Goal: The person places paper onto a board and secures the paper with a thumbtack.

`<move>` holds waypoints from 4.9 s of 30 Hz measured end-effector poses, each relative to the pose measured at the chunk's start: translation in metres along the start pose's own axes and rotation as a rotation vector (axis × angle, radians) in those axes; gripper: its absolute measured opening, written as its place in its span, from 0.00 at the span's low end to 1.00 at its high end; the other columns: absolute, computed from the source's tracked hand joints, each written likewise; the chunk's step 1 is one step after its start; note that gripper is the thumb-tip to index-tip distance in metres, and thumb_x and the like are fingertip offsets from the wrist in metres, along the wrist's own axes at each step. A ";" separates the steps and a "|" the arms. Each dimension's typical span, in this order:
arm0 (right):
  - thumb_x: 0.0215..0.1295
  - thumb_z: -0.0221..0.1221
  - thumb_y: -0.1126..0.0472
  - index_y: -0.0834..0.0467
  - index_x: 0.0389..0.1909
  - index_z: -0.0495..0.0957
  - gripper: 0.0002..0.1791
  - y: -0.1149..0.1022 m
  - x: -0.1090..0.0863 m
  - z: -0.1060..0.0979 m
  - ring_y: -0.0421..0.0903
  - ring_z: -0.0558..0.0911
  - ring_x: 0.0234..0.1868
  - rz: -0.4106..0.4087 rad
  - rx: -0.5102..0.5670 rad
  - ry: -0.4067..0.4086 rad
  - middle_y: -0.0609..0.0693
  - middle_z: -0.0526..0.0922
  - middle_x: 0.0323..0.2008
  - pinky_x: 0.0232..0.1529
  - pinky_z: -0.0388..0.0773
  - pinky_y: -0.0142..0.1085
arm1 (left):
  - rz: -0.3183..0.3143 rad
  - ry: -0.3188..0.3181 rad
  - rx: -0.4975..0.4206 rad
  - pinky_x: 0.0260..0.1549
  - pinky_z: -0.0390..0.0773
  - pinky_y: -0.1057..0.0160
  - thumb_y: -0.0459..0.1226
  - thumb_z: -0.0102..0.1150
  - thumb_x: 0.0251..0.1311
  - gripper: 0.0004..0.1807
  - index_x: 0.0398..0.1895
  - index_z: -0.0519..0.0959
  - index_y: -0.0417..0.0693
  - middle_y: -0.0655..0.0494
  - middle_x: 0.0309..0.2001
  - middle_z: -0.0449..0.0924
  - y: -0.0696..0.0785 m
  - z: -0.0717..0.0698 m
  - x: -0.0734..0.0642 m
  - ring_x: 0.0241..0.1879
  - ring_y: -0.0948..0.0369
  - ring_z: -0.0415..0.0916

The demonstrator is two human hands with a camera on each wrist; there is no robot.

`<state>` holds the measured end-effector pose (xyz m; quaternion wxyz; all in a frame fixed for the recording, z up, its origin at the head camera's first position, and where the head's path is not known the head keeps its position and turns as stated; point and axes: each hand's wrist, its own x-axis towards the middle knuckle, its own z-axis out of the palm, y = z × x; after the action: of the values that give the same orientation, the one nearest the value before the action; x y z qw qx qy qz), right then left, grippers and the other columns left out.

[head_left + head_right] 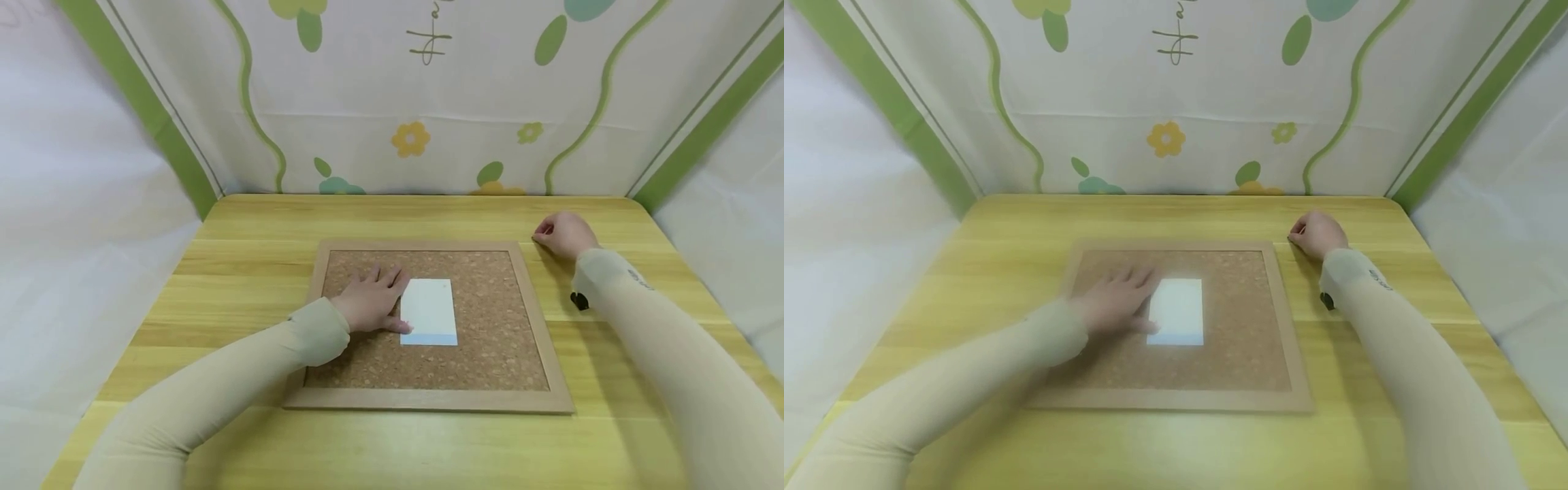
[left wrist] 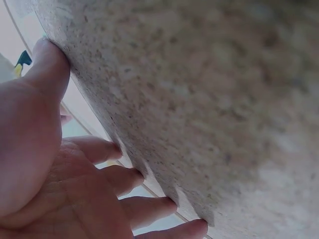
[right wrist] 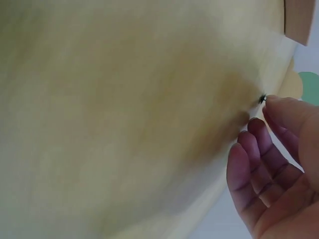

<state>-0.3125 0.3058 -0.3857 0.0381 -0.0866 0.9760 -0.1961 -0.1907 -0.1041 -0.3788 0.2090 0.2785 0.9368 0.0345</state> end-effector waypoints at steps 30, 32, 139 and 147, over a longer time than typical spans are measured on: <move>0.67 0.63 0.54 0.58 0.39 0.86 0.11 -0.076 -0.036 -0.012 0.50 0.83 0.34 -0.129 0.254 0.143 0.50 0.86 0.33 0.31 0.77 0.33 | 0.012 -0.032 0.042 0.65 0.51 0.33 0.68 0.48 0.61 0.56 0.81 0.36 0.50 0.47 0.79 0.31 0.005 -0.010 -0.006 0.75 0.38 0.30; 0.67 0.64 0.55 0.57 0.39 0.86 0.09 -0.085 -0.039 -0.008 0.47 0.83 0.33 -0.166 0.259 0.133 0.49 0.86 0.33 0.32 0.77 0.33 | 0.015 -0.030 0.043 0.65 0.51 0.33 0.68 0.47 0.61 0.56 0.81 0.36 0.51 0.47 0.79 0.30 0.004 -0.010 -0.005 0.75 0.38 0.31; 0.68 0.60 0.70 0.63 0.28 0.84 0.08 -0.232 0.001 0.056 0.42 0.79 0.20 0.026 0.122 -0.643 0.54 0.83 0.23 0.24 0.79 0.33 | 0.001 -0.028 0.090 0.65 0.52 0.33 0.69 0.45 0.61 0.55 0.81 0.37 0.51 0.47 0.79 0.31 -0.002 -0.010 0.006 0.75 0.38 0.32; 0.68 0.57 0.71 0.63 0.30 0.85 0.10 -0.236 0.003 0.057 0.43 0.80 0.21 0.002 0.061 -0.647 0.54 0.83 0.24 0.24 0.80 0.34 | 0.003 -0.027 0.078 0.65 0.51 0.32 0.68 0.46 0.61 0.55 0.81 0.37 0.51 0.47 0.79 0.31 -0.002 -0.011 0.006 0.75 0.38 0.32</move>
<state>-0.2732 0.0696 -0.3468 0.3491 -0.1421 0.9070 -0.1877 -0.2003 -0.1019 -0.3715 0.2106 0.2883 0.9341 -0.0056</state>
